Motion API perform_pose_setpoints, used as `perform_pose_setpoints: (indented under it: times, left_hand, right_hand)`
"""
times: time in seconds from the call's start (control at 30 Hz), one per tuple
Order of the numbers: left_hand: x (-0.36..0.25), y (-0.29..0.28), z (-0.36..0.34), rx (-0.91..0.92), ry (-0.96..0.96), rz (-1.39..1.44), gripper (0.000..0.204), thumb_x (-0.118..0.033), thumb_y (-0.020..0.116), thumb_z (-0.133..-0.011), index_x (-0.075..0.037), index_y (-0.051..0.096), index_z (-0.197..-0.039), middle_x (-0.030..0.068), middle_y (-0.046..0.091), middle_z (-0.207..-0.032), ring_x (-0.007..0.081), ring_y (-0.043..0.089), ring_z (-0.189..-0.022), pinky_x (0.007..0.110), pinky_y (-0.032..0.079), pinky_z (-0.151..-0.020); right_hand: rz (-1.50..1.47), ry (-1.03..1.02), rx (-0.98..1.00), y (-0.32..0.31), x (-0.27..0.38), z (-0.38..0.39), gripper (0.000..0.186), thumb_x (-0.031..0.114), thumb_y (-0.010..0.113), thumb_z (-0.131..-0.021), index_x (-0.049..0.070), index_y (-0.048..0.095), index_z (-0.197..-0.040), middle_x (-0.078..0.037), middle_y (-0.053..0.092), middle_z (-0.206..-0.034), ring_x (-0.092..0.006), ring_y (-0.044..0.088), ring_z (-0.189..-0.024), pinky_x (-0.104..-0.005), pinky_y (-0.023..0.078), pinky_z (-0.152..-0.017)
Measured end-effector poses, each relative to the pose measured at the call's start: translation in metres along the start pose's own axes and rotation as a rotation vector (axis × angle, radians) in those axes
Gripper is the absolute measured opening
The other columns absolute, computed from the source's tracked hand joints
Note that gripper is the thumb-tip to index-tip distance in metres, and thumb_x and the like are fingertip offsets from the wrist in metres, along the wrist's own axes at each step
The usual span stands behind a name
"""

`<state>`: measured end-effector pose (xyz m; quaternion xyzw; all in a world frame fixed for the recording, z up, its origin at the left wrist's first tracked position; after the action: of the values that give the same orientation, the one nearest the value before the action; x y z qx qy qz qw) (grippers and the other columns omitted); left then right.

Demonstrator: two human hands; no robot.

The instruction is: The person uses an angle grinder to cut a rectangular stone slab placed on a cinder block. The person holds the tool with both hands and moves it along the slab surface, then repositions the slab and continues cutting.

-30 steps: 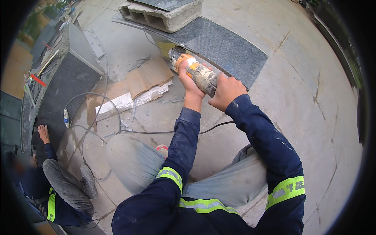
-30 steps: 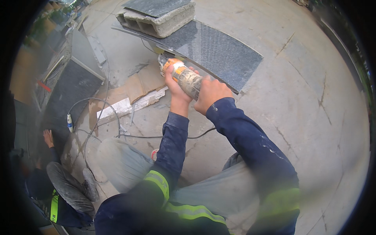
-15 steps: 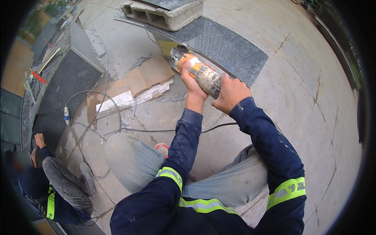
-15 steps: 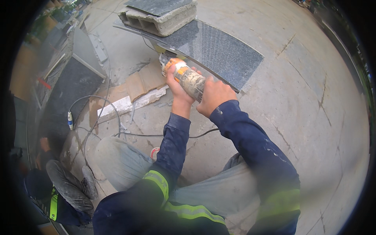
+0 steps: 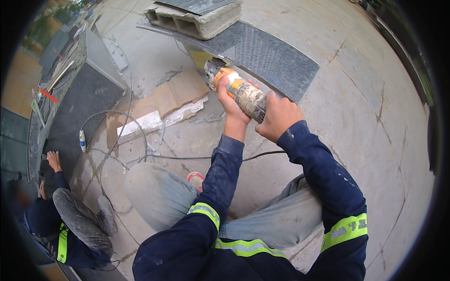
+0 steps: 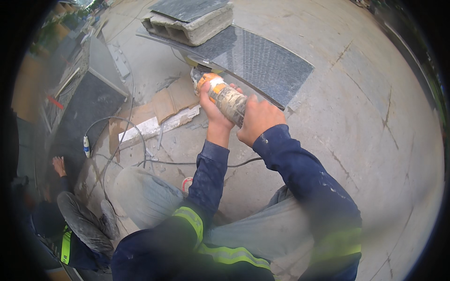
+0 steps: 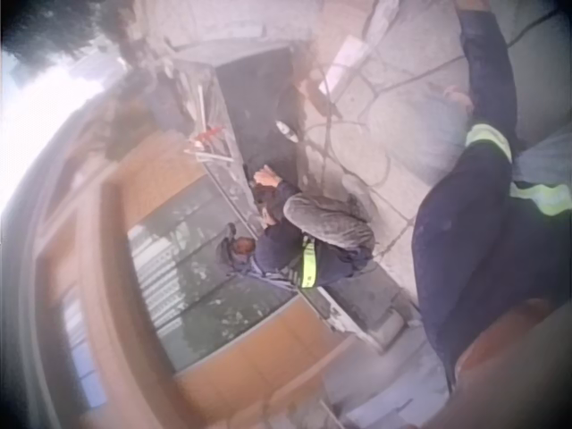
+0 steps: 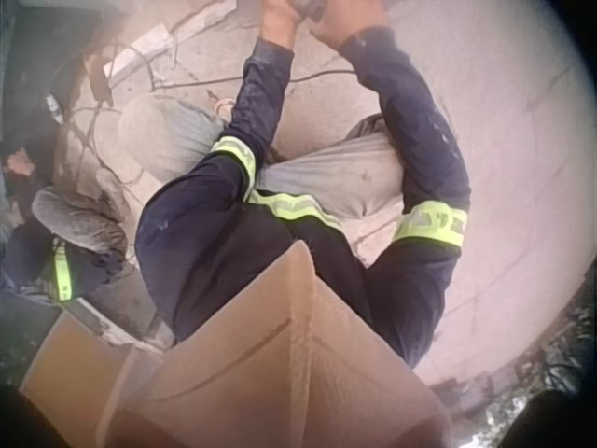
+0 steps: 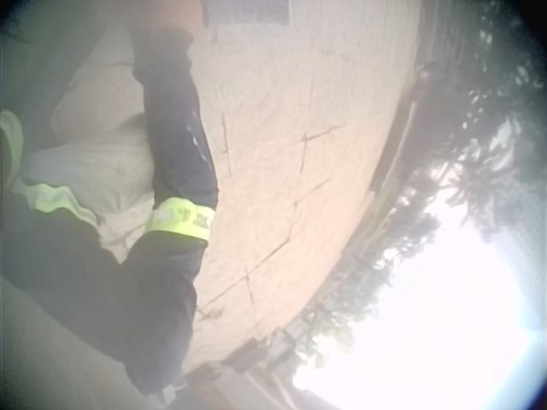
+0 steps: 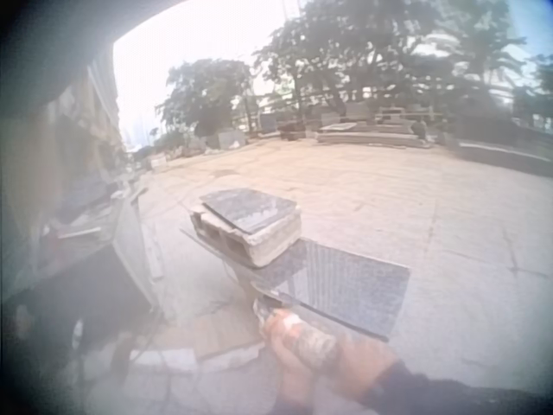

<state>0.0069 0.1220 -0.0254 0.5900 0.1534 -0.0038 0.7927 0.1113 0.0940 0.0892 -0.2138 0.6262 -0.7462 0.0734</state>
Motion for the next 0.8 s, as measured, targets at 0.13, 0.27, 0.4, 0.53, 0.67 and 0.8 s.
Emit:
perform_pose_setpoints:
  times: [0.13,0.27,0.4,0.53,0.67,0.8]
  left_hand:
    - [0.000,0.003,0.001,0.032,0.002,0.005,0.048,-0.052,0.055,-0.081,-0.011,0.047,-0.104,0.0111,0.056,-0.083,0.0284,0.061,-0.073,0.044,0.054,-0.063]
    - [0.000,0.002,-0.001,0.043,0.013,-0.005,0.048,-0.052,0.055,-0.081,-0.011,0.047,-0.105,0.0114,0.056,-0.083,0.0286,0.061,-0.074,0.044,0.054,-0.063]
    - [-0.001,-0.003,-0.005,0.022,-0.001,-0.006,0.049,-0.052,0.055,-0.081,-0.011,0.047,-0.106,0.0121,0.056,-0.084,0.0289,0.061,-0.074,0.043,0.054,-0.063]
    - [-0.002,-0.008,-0.009,0.012,0.024,-0.027,0.049,-0.052,0.056,-0.081,-0.011,0.047,-0.106,0.0124,0.057,-0.085,0.0289,0.061,-0.075,0.041,0.054,-0.063]
    - [-0.003,-0.011,-0.014,0.019,0.014,-0.026,0.049,-0.051,0.057,-0.080,-0.011,0.047,-0.106,0.0121,0.057,-0.085,0.0288,0.061,-0.075,0.041,0.055,-0.064]
    - [-0.002,-0.013,-0.018,0.033,0.016,-0.026,0.048,-0.051,0.057,-0.080,-0.011,0.048,-0.105,0.0119,0.057,-0.085,0.0285,0.061,-0.074,0.041,0.055,-0.064]
  right_hand:
    - [0.014,0.008,0.009,-0.001,-0.001,0.000,0.046,0.020,0.071,-0.061,-0.004,0.056,-0.096,-0.025,0.066,-0.079,-0.0406,0.067,-0.077,-0.0455,0.056,-0.074]
    - [0.008,0.009,-0.004,-0.001,-0.001,-0.001,0.047,0.020,0.072,-0.061,-0.004,0.056,-0.097,-0.025,0.066,-0.080,-0.0404,0.067,-0.078,-0.0452,0.056,-0.074]
    - [0.019,0.016,0.040,0.005,-0.001,-0.005,0.042,0.017,0.071,-0.064,-0.002,0.056,-0.098,-0.023,0.067,-0.084,-0.0379,0.068,-0.083,-0.0425,0.056,-0.076]
    - [0.019,0.017,0.049,0.010,-0.002,-0.008,0.040,0.015,0.071,-0.066,-0.001,0.055,-0.098,-0.023,0.067,-0.088,-0.0366,0.069,-0.086,-0.0408,0.056,-0.078]
    - [-0.011,0.005,-0.011,0.012,-0.002,-0.012,0.045,0.020,0.071,-0.061,-0.003,0.057,-0.096,-0.024,0.067,-0.083,-0.0402,0.067,-0.081,-0.0446,0.056,-0.077]
    - [-0.013,0.013,-0.009,0.017,-0.005,-0.014,0.045,0.020,0.072,-0.061,-0.002,0.057,-0.096,-0.024,0.067,-0.083,-0.0402,0.067,-0.081,-0.0445,0.056,-0.077]
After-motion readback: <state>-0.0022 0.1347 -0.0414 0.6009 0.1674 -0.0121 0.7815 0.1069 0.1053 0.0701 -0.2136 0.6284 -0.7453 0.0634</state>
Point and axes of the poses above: each hand's wrist, its own z-axis away from the middle knuckle, its own y-axis out of the palm, x = y × z, the point moved 9 cm from there along -z, towards the middle knuckle
